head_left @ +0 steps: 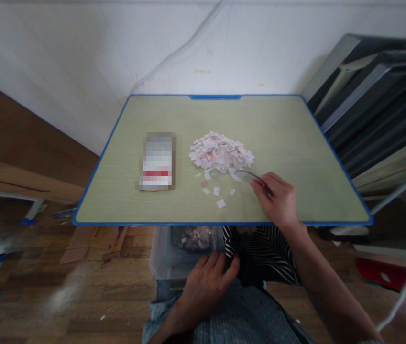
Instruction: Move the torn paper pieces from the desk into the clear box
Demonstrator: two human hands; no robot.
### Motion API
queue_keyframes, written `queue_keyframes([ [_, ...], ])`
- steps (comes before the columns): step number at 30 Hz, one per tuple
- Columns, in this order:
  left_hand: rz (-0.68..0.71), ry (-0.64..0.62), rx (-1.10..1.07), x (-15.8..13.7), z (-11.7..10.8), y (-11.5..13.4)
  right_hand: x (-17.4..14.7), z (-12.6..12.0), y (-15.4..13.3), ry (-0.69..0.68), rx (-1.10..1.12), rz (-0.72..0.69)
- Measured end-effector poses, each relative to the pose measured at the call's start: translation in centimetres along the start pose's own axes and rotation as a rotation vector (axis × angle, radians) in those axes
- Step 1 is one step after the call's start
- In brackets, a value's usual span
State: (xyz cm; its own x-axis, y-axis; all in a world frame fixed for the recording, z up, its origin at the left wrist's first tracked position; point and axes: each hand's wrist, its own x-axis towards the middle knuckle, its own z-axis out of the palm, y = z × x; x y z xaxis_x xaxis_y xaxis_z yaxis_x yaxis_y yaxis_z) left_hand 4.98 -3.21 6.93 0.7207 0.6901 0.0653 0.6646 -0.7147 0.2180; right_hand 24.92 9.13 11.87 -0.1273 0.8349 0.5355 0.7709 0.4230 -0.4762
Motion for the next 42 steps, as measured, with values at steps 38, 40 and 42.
queue_keyframes([
  [38,-0.009,-0.055,0.009,-0.1,-0.1,0.0,-0.4,-1.9,0.6,-0.24,0.317,-0.093],
  [40,-0.013,-0.047,0.01,0.0,-0.2,0.0,-0.4,-1.9,0.6,-0.229,0.32,-0.088],
  [42,-0.017,-0.049,0.009,0.0,-0.2,0.0,-0.4,-2.0,0.6,-0.154,0.301,-0.071],
])
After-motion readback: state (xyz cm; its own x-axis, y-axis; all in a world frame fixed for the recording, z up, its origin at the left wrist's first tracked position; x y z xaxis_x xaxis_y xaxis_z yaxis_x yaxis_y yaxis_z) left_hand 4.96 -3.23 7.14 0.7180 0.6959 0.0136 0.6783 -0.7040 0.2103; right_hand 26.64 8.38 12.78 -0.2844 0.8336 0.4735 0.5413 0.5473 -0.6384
